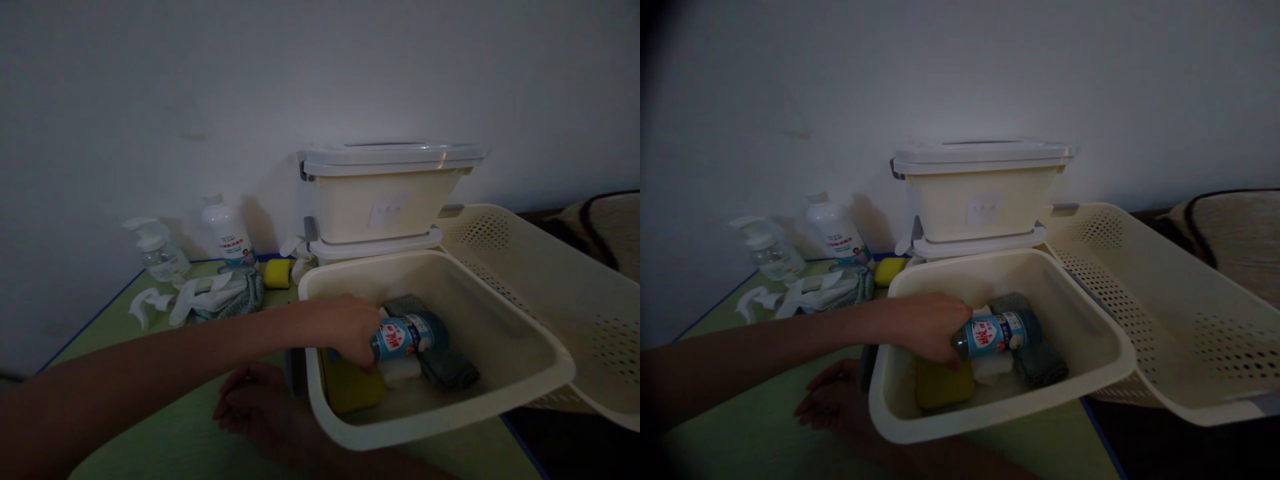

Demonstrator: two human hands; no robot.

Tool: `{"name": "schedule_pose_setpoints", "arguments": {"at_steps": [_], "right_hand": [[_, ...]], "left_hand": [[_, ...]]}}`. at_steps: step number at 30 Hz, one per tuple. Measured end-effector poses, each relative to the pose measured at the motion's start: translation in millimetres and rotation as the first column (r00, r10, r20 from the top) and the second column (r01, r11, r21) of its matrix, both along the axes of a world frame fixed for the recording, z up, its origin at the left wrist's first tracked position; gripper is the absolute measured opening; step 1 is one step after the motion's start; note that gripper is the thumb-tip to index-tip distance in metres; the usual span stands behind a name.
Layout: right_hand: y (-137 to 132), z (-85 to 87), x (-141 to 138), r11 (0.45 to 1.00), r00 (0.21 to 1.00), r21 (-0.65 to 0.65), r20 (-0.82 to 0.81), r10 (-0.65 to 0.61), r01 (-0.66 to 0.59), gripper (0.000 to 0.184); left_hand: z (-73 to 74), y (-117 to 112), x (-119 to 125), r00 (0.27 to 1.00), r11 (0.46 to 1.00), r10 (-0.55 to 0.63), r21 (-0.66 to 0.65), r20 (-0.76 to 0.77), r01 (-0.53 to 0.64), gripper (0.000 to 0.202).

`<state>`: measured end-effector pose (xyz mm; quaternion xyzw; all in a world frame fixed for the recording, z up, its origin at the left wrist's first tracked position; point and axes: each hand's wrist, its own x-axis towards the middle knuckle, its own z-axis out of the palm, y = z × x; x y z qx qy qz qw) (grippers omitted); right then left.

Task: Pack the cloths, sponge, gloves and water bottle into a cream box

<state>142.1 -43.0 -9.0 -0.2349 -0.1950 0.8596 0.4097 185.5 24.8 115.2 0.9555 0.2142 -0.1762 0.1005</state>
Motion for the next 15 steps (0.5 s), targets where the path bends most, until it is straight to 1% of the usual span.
{"name": "schedule_pose_setpoints", "arguments": {"at_steps": [4, 9, 15], "right_hand": [[0, -1.1, 0, 1.0, 1.0, 0.0, 0.006, 0.002, -0.002, 0.029], [-1, 0.4, 1, 1.0, 1.0, 0.005, -0.006, 0.0, 0.0, 0.025], [0, 2.2, 2, 1.0, 0.999, 0.001, -0.039, -0.001, 0.001, 0.025]], "left_hand": [[5.4, -2, 2, 0.997, 1.0, 0.012, -0.02, -0.07, -0.014, 0.037], [9.2, -4, 3, 0.996, 0.998, 0.014, -0.068, -0.089, -0.02, 0.038], [12.2, -4, 6, 0.988, 0.995, 0.013, -0.093, -0.153, -0.028, 0.04]]}}
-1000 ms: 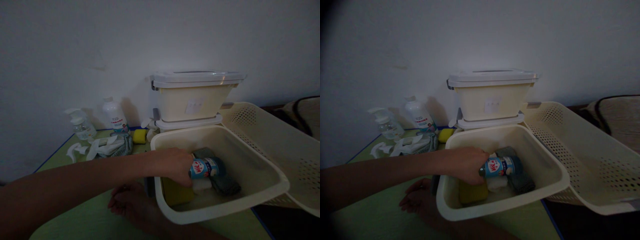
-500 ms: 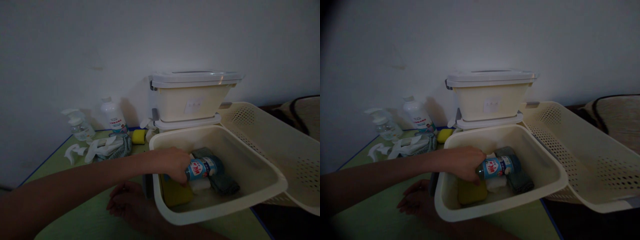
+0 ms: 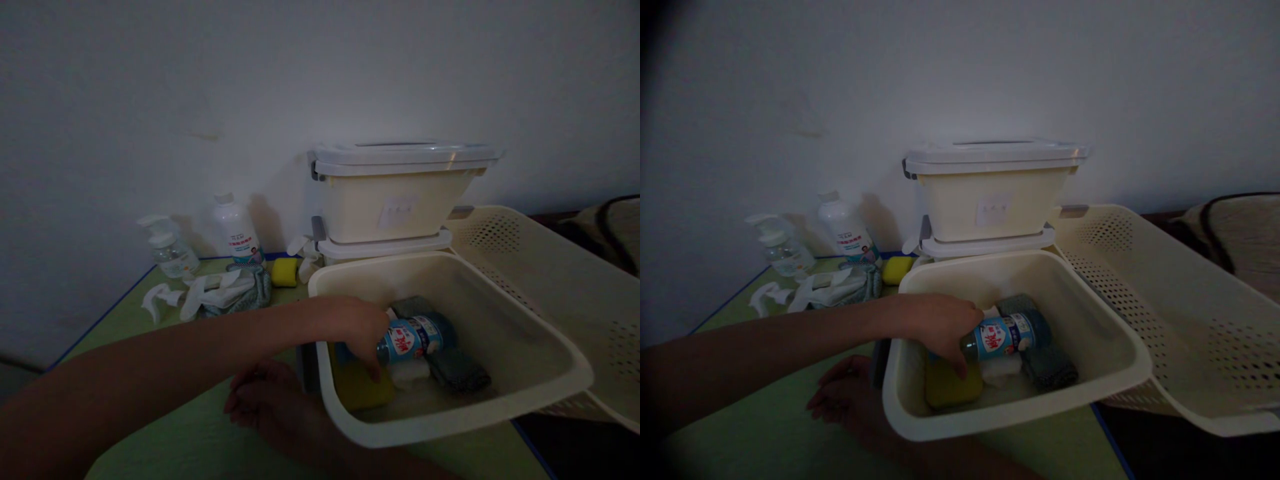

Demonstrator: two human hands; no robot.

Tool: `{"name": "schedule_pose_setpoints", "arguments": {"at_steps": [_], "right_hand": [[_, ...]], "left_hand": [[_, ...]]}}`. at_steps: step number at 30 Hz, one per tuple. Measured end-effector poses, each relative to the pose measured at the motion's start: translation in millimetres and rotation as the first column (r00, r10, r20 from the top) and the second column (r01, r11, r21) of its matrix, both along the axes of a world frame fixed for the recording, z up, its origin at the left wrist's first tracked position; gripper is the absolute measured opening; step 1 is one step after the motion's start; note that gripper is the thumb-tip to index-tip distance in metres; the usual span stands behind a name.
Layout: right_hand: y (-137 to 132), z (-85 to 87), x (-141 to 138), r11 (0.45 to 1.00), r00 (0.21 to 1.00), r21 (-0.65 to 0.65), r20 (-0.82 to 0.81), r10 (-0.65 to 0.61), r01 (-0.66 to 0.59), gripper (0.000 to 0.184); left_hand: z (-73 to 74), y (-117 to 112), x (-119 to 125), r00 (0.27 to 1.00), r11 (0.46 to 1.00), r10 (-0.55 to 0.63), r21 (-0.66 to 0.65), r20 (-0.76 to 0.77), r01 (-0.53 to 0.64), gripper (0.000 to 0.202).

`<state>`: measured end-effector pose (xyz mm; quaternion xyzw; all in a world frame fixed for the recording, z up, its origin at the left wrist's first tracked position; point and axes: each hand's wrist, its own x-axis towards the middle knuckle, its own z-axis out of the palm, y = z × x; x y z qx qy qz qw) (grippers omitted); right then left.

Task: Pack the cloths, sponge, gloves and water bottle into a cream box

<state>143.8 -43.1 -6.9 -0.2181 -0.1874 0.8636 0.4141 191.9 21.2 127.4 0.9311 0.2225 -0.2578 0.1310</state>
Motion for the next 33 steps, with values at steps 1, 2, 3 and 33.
{"name": "schedule_pose_setpoints", "arguments": {"at_steps": [1, 2, 3, 33], "right_hand": [[0, 0.1, 0, 1.0, 1.0, 0.001, 0.0, 0.002, -0.002, 0.025], [0, 0.1, 0, 1.0, 1.0, 0.003, 0.0, 0.003, -0.003, 0.025], [0, 0.1, 0, 1.0, 1.0, 0.006, -0.001, 0.004, -0.004, 0.025], [0, 1.7, -2, 0.999, 0.997, 0.042, 0.071, -0.015, 0.012, 0.024]], "left_hand": [[0.6, 0, 1, 1.0, 1.0, -0.002, -0.004, -0.014, 0.002, 0.041], [1.2, 0, 1, 0.999, 1.0, -0.001, -0.003, -0.032, 0.001, 0.041], [1.7, 0, 2, 0.999, 1.0, -0.001, 0.001, -0.049, 0.001, 0.042], [16.6, -13, -13, 1.0, 0.978, 0.0, 0.209, 0.024, -0.005, 0.039]]}}
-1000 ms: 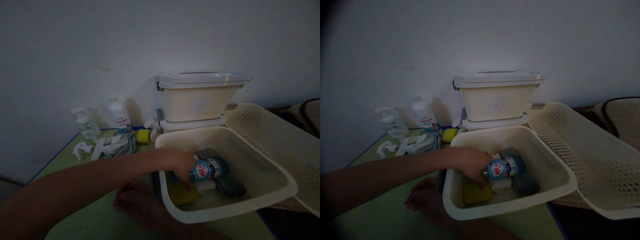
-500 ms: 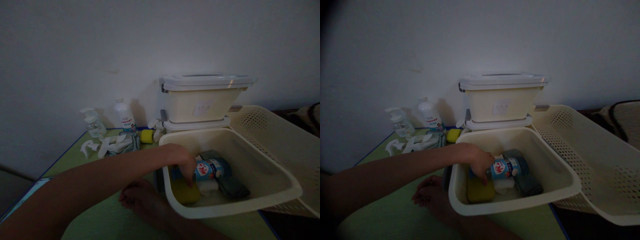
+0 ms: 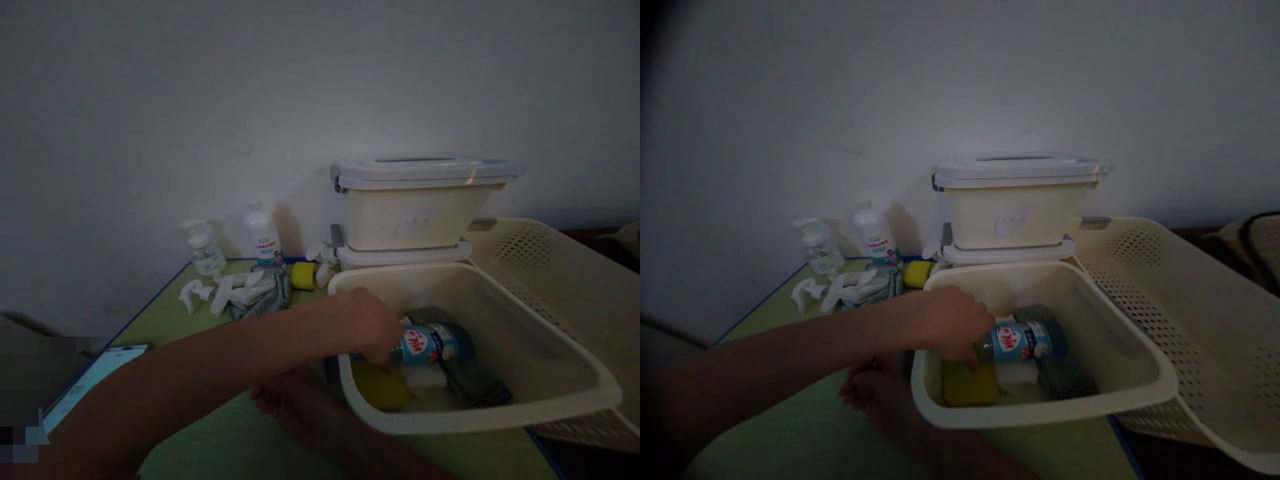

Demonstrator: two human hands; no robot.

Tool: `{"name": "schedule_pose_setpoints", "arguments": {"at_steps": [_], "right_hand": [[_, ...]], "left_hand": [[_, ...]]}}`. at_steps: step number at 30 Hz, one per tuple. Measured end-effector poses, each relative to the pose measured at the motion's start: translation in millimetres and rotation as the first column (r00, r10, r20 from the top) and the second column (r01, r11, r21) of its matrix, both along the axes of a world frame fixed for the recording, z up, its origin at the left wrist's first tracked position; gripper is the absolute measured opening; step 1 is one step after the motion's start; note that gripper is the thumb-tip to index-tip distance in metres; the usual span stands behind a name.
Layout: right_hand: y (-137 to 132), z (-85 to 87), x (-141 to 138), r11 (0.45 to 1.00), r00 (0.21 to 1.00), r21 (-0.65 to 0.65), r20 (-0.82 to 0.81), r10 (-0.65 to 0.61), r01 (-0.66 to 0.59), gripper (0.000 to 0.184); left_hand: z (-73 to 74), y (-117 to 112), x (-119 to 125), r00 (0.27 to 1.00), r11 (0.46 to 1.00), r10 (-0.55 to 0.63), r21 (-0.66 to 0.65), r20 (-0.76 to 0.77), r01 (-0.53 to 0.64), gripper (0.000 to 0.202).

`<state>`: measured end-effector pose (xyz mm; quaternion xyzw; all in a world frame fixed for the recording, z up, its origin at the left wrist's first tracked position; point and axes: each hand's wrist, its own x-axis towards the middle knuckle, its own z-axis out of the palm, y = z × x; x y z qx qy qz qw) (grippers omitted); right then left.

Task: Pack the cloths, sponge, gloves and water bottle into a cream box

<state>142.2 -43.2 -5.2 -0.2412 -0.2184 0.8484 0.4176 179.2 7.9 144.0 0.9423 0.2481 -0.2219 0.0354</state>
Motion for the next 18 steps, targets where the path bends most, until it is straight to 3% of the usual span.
{"name": "schedule_pose_setpoints", "arguments": {"at_steps": [3, 5, 9, 12, 14, 16, 18], "right_hand": [[0, 1.4, 1, 1.0, 1.0, -0.012, 0.008, 0.009, -0.009, 0.024], [-1, 2.7, 2, 1.0, 1.0, -0.019, 0.014, 0.003, -0.003, 0.022], [-2, 4.0, 1, 1.0, 1.0, -0.019, 0.02, -0.021, 0.021, 0.025], [-1, 2.4, 0, 1.0, 0.999, -0.013, 0.02, -0.025, 0.025, 0.027], [0, 1.1, 0, 1.0, 1.0, -0.012, 0.02, -0.023, 0.023, 0.028], [0, 0.9, -1, 1.0, 1.0, -0.013, 0.018, -0.026, 0.026, 0.029], [0, 2.1, 0, 0.999, 0.999, -0.013, 0.014, -0.03, 0.031, 0.027]], "left_hand": [[5.4, -4, -23, 0.983, 0.999, -0.022, 0.05, 0.18, 0.013, 0.041], [4.5, -7, -42, 0.932, 0.995, -0.036, 0.104, 0.36, -0.002, 0.035], [-11.0, -11, -74, 0.775, 0.979, 0.107, 0.069, 0.622, -0.191, 0.024], [-30.6, -13, -86, 0.581, 0.949, 0.263, -0.099, 0.77, -0.298, 0.023], [-44.2, -13, -88, 0.416, 0.917, 0.36, -0.235, 0.835, -0.322, 0.034], [-56.0, -12, -87, 0.268, 0.867, 0.467, -0.378, 0.843, -0.324, 0.05], [-65.0, -10, -85, 0.168, 0.808, 0.576, -0.525, 0.8, -0.266, 0.059]]}}
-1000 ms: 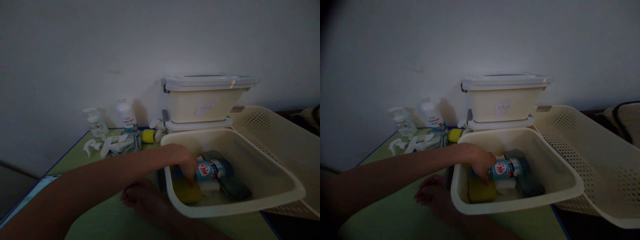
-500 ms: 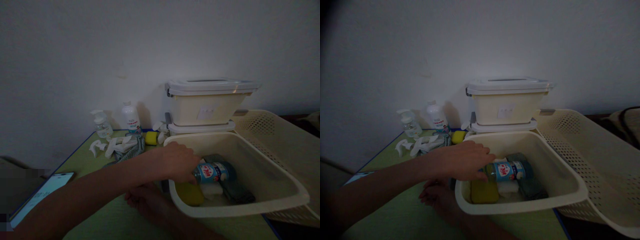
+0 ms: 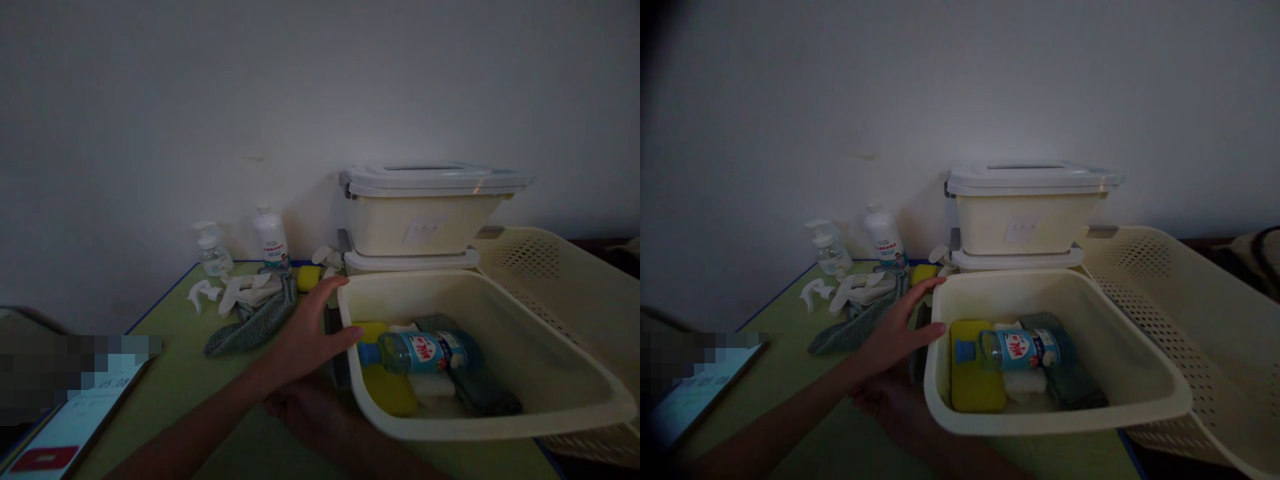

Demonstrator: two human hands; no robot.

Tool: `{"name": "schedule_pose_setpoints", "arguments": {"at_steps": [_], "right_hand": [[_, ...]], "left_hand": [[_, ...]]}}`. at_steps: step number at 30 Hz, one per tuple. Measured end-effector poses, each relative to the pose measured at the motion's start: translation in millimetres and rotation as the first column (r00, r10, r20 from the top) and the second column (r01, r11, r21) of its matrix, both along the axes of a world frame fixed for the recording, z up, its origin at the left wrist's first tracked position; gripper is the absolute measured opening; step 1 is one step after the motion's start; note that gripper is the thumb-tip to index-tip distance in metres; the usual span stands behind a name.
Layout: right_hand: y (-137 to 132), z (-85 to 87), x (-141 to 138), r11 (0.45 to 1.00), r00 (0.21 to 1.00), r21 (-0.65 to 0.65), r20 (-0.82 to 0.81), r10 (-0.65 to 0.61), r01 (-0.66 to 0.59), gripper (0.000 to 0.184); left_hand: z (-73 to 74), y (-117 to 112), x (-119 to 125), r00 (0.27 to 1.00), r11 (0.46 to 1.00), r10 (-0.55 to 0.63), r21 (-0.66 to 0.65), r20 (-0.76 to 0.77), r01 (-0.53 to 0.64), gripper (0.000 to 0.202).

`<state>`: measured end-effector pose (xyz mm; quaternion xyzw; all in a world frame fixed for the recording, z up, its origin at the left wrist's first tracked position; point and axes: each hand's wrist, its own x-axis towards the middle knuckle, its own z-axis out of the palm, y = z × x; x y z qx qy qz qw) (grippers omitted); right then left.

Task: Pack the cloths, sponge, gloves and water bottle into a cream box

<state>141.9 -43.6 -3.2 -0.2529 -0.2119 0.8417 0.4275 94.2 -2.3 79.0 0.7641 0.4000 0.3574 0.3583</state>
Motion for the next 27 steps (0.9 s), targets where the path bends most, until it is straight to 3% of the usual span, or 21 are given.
{"name": "schedule_pose_setpoints", "arguments": {"at_steps": [4, 12, 17, 22, 27], "right_hand": [[-2, 3.3, 0, 1.0, 1.0, -0.005, -0.002, -0.012, 0.012, 0.021], [-2, 1.3, 0, 1.0, 0.999, -0.029, 0.039, -0.008, 0.009, 0.018], [-2, 3.7, 0, 1.0, 0.999, -0.017, 0.039, -0.016, 0.016, 0.018], [-4, -0.6, -1, 0.996, 0.994, 0.085, 0.112, 0.0, -0.01, 0.029], [-13, -7.8, -4, 0.957, 0.967, 0.282, 0.253, -0.002, -0.072, 0.02]], "left_hand": [[-10.9, 6, 4, 0.977, 0.981, -0.093, -0.149, 0.192, 0.122, 0.058], [-15.6, 12, 6, 0.972, 0.959, -0.121, -0.229, 0.2, 0.166, 0.056], [-13.3, 9, 7, 0.949, 0.944, -0.101, -0.271, 0.299, 0.186, 0.056], [-13.1, 9, 8, 0.93, 0.931, -0.097, -0.297, 0.355, 0.211, 0.058], [-13.0, 11, 7, 0.919, 0.92, -0.109, -0.312, 0.378, 0.238, 0.059]]}}
